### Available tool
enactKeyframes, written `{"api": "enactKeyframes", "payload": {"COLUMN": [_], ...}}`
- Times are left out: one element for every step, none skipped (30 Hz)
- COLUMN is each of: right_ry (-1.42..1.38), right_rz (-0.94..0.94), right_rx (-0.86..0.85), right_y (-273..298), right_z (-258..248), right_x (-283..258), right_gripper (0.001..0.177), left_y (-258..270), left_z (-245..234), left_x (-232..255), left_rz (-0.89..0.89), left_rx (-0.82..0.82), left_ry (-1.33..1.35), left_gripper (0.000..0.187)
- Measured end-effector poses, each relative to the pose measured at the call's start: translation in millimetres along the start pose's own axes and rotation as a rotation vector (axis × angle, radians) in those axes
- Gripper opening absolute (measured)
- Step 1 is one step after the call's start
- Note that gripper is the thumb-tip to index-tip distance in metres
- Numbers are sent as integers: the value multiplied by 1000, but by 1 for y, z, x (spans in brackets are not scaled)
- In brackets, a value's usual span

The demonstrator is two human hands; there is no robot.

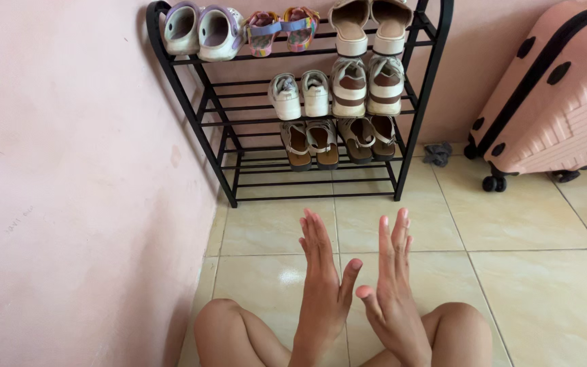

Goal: The person removes several pairs of shoes from a black metal shoe rack and places them on the floor. They then proceed to disassemble the shoe rack by removing the horizontal metal rods one by one.

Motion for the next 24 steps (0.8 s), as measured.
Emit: {"api": "enactKeyframes", "payload": {"right_ry": [-35, -69, -104, -141, -178, -215, -222, -228, -234, -242, -251, -260, -259, -257, -256, -257, -260, -262, -253, -243, -233, -221, -209, -197], "right_rz": [8, 17, 25, 20, 16, 13, 4, -5, -16, -15, -15, -15, -11, -8, -6, -9, -14, -19, -28, -37, -46, -47, -47, -47], "right_rx": [0, 0, 0, 8, 14, 20, 38, 56, 74, 87, 100, 113, 110, 107, 103, 101, 97, 93, 94, 95, 96, 99, 102, 106], "right_y": [1, 2, 3, 3, 4, 5, 7, 9, 10, 11, 12, 12, 13, 13, 13, 13, 13, 12, 12, 11, 11, 11, 11, 12], "right_z": [-1, -3, -3, -4, -4, -3, -3, -2, -2, -2, -2, -2, -1, -1, -1, -1, -1, -1, 0, 0, 0, 0, 0, -1], "right_x": [0, -1, -2, -2, -3, -4, -5, -7, -8, -8, -8, -8, -8, -7, -7, -7, -7, -7, -7, -7, -7, -7, -7, -7], "right_gripper": [94, 92, 90, 89, 87, 85, 84, 84, 83, 84, 84, 85, 86, 86, 87, 88, 88, 89, 89, 89, 90, 88, 86, 85], "left_y": [2, 3, 5, 6, 7, 8, 8, 9, 10, 11, 12, 12, 13, 13, 13, 12, 13, 12, 12, 12, 12, 12, 12, 12], "left_z": [-3, -5, -8, -10, -12, -14, -16, -17, -18, -19, -19, -20, -21, -23, -23, -23, -23, -23, -22, -22, -21, -20, -19, -19], "left_x": [4, 7, 10, 13, 16, 19, 21, 22, 23, 25, 26, 26, 26, 26, 25, 25, 25, 25, 24, 24, 24, 25, 25, 25], "left_rz": [0, 1, 1, 31, 59, 87, 93, 99, 105, 99, 94, 88, 90, 91, 93, 90, 88, 85, 82, 78, 74, 77, 79, 81], "left_rx": [-17, -33, -50, -63, -76, -89, -107, -126, -144, -143, -143, -143, -146, -148, -149, -152, -153, -154, -161, -169, -177, -175, -175, -175], "left_ry": [19, 37, 56, 97, 138, 179, 227, 274, 321, 338, 354, 370, 392, 414, 437, 447, 456, 466, 474, 482, 491, 502, 512, 523], "left_gripper": [90, 87, 85, 84, 84, 83, 83, 83, 83, 84, 85, 85, 85, 86, 86, 86, 86, 87, 86, 86, 86, 86, 85, 85]}}
Point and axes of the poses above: each hand's wrist, its own y-axis away from the middle knuckle, its own z-axis out of the palm, x = y × z, the point moved 2 cm from there along -y, towards the middle knuckle, and after that the axes turned 8 degrees about -z, right-handed, at the moved point
